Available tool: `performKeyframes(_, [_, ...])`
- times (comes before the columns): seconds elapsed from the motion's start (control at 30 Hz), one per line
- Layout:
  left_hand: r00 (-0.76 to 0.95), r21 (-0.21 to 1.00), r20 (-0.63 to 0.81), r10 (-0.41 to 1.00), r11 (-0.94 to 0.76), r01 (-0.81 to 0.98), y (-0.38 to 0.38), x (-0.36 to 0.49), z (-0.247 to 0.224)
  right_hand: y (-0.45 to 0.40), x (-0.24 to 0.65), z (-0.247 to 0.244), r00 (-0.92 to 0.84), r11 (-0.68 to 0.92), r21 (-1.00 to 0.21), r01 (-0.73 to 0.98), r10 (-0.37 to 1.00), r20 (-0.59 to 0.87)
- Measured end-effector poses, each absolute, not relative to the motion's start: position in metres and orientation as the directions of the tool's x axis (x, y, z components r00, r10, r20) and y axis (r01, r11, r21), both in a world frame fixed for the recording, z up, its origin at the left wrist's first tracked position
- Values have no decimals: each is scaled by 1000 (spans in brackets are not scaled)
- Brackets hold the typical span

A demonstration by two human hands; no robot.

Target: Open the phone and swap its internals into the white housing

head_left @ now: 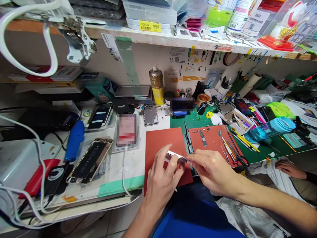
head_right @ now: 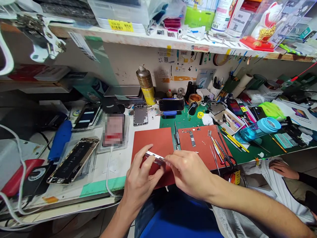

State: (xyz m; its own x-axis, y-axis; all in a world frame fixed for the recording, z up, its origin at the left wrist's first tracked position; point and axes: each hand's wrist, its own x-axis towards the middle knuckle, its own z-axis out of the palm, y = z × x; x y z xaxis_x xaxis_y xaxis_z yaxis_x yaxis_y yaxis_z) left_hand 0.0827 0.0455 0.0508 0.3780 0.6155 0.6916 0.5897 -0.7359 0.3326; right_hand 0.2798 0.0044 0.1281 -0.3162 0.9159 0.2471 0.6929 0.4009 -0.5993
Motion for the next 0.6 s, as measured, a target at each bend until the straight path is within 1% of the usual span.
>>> performKeyframes(0.07, [367,356,682,632,-726,589,45,82,50,3,278,125,-314,415,-576,704,910,272])
performKeyframes(0.2, [354,374,672,650,-711,595,44,81,50,-2,273,116,-320,476,-411,777,862,394])
performKeyframes(0.23, [353,376,671,652,-710,595,44,81,50,-3,272,114,-318,482,-388,786,853,414])
performKeyframes(0.3, [353,379,670,652,-711,592,45,80,49,-3,271,111,-308,478,-421,771,858,411])
performKeyframes(0.43, [352,384,678,645,-720,578,48,78,47,1,272,113,-273,419,-567,709,905,327])
performKeyframes(0.5, [348,386,686,639,-726,569,51,78,47,3,273,115,-273,382,-589,713,924,269])
performKeyframes(0.6, [349,378,699,624,-737,560,54,78,47,6,275,115,-289,350,-579,736,936,199])
